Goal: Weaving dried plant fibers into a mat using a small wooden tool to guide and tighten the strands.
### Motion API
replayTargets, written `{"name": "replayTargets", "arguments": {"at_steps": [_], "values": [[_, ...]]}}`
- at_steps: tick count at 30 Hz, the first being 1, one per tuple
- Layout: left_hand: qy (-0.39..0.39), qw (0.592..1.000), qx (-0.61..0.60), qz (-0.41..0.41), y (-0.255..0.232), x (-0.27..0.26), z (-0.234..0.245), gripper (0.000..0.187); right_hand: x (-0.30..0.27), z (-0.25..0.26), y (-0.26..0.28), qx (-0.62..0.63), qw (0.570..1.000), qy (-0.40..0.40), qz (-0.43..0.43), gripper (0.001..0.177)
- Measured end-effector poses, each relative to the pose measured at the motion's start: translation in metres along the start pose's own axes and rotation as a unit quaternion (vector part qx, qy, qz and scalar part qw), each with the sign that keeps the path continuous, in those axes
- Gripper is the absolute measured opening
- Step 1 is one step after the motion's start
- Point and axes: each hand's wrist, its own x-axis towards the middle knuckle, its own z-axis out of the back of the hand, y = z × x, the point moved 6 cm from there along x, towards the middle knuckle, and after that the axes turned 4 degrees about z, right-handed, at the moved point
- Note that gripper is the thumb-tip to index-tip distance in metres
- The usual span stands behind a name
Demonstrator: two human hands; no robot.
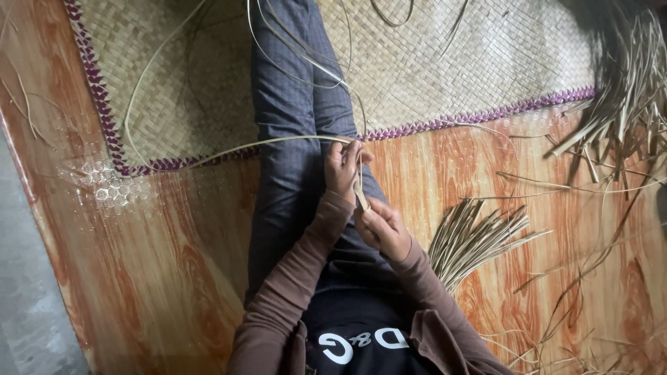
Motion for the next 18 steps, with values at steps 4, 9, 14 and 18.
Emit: {"name": "replayTargets", "arguments": {"at_steps": [4, 9, 14, 18], "values": [[-0.001, 1.000, 0.026, 0.002, -0.002, 0.002, 0.000, 0.016, -0.011, -0.003, 0.002, 0.013, 0.999, 0.035, -0.028, 0.029], [-0.016, 0.993, -0.076, 0.085, -0.008, 0.003, 0.014, 0.017, -0.037, -0.051, 0.038, 0.027, 0.956, 0.287, -0.056, 0.017], [-0.053, 0.997, 0.051, 0.031, -0.029, -0.016, 0.010, 0.023, -0.007, 0.029, -0.002, -0.258, 0.956, -0.023, 0.135, 0.019], [-0.029, 0.989, 0.147, -0.016, -0.043, -0.030, 0.001, 0.024, 0.031, 0.038, 0.026, -0.408, 0.885, -0.216, 0.057, 0.021]]}}
